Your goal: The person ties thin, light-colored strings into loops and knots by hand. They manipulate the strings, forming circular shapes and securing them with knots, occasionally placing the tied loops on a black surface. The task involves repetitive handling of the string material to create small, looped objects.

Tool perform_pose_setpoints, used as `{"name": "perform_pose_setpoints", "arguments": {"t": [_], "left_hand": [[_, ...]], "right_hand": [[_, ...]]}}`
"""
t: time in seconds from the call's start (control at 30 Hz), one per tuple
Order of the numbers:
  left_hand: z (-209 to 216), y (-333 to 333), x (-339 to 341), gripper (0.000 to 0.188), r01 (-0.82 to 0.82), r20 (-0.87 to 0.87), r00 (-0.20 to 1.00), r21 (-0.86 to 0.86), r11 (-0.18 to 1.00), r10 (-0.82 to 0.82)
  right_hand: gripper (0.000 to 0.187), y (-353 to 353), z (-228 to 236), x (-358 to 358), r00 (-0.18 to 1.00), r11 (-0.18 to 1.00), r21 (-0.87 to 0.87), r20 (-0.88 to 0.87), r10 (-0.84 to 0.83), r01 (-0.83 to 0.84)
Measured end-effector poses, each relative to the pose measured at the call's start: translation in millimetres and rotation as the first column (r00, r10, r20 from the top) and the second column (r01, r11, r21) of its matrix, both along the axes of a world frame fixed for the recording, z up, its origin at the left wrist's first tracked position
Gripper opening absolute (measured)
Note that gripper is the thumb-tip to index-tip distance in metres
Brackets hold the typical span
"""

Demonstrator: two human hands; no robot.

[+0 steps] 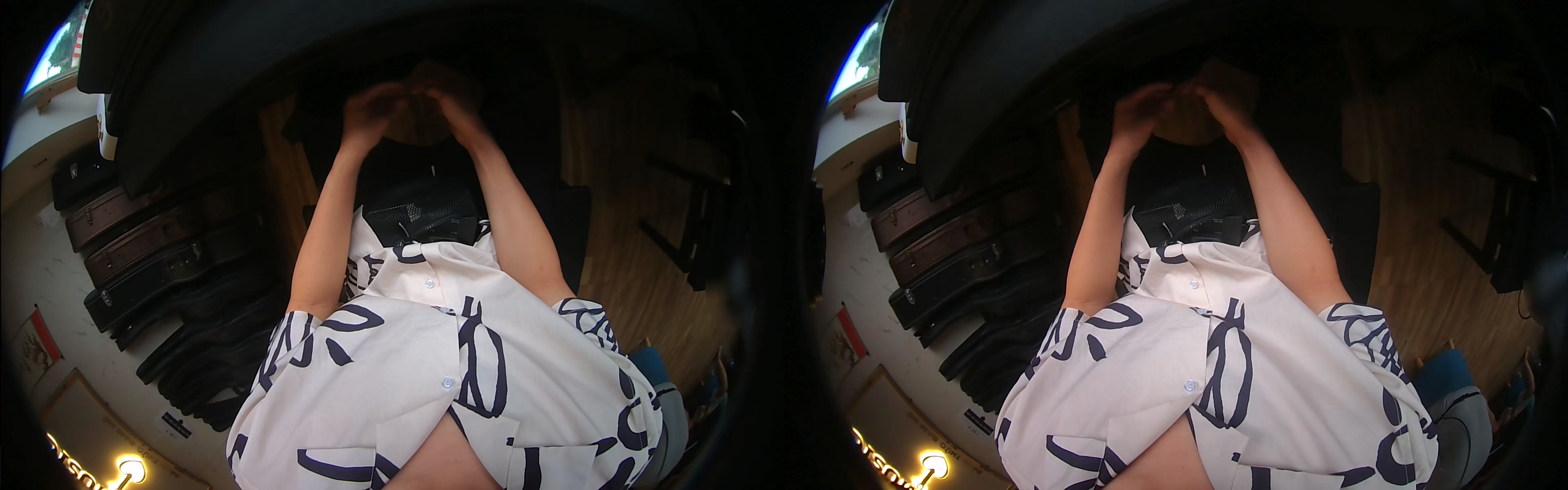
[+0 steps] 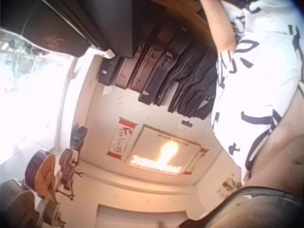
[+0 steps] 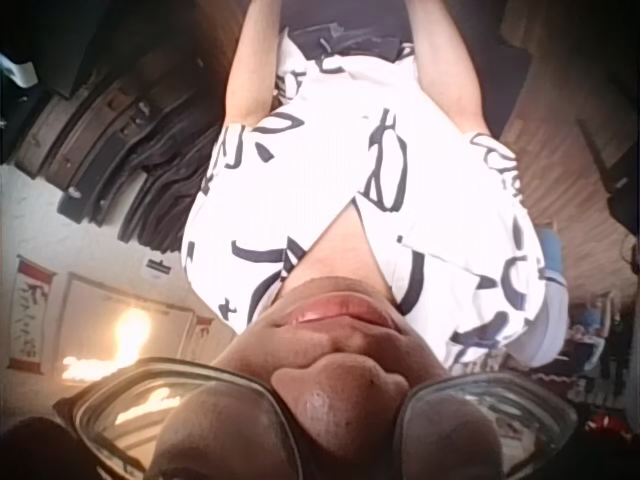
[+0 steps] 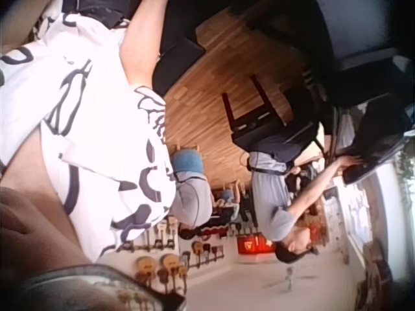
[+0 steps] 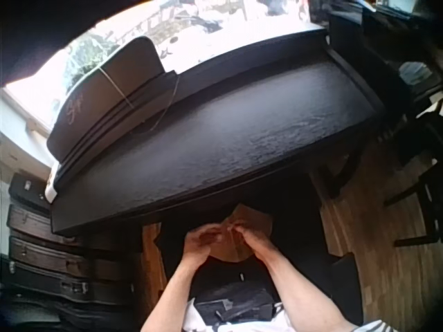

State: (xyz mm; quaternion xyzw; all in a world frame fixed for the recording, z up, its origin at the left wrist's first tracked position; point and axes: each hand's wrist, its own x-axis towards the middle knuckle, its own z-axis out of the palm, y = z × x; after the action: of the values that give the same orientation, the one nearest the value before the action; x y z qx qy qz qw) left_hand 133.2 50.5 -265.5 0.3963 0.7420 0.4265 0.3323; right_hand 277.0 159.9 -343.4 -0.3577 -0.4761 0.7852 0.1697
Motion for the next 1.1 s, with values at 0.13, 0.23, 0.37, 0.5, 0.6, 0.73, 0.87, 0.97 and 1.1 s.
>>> {"name": "perform_pose_setpoints", "arguments": {"t": [0.13,0.23,0.37,0.5,0.6,0.73,0.87,0.97,1.1], "left_hand": [[-2.5,-8.7,-9.5,0.030,-0.041,0.082,0.996,-0.013,0.999,0.042],[-1.9,-11.8,-13.5,0.026,-0.049,0.136,0.989,-0.046,0.998,0.055],[-13.1,-23.6,-20.1,0.032,-0.086,0.354,0.930,-0.059,0.995,0.102],[-30.5,-32.9,-35.6,0.043,-0.156,0.671,0.735,0.033,0.987,0.093],[-30.0,-30.2,-39.7,0.050,-0.211,0.836,0.549,0.130,0.969,0.007],[-16.1,-30.2,-33.4,0.054,-0.151,0.946,0.308,0.151,0.977,-0.098],[-10.9,-19.6,-31.2,0.055,-0.195,0.973,0.172,0.189,0.963,-0.156],[-18.7,-8.5,-37.4,0.054,-0.160,0.972,0.167,0.194,0.968,-0.167],[-24.6,-13.9,-45.7,0.053,-0.186,0.973,0.170,0.190,0.964,-0.159]], "right_hand": [[0.021,0.1,16.2,1.7,0.999,0.995,0.090,0.027,0.046,-0.048],[0.022,5.0,12.0,0.5,0.991,0.983,0.154,0.099,0.088,-0.102],[0.022,4.6,10.1,3.6,0.997,0.967,0.245,0.027,0.066,-0.071],[0.018,3.0,20.0,1.7,0.999,0.926,0.375,0.040,0.031,-0.044],[0.020,3.2,19.8,0.5,0.990,0.846,0.529,0.138,-0.010,-0.065],[0.021,5.7,53.2,32.3,0.991,0.736,0.675,0.059,-0.117,0.047],[0.018,26.5,129.3,70.2,0.971,0.678,0.726,0.069,-0.230,0.109],[0.016,59.9,200.1,84.5,0.990,0.670,0.741,0.048,-0.132,0.053],[0.017,104.7,290.0,72.2,0.991,0.652,0.748,-0.049,-0.127,0.121]]}}
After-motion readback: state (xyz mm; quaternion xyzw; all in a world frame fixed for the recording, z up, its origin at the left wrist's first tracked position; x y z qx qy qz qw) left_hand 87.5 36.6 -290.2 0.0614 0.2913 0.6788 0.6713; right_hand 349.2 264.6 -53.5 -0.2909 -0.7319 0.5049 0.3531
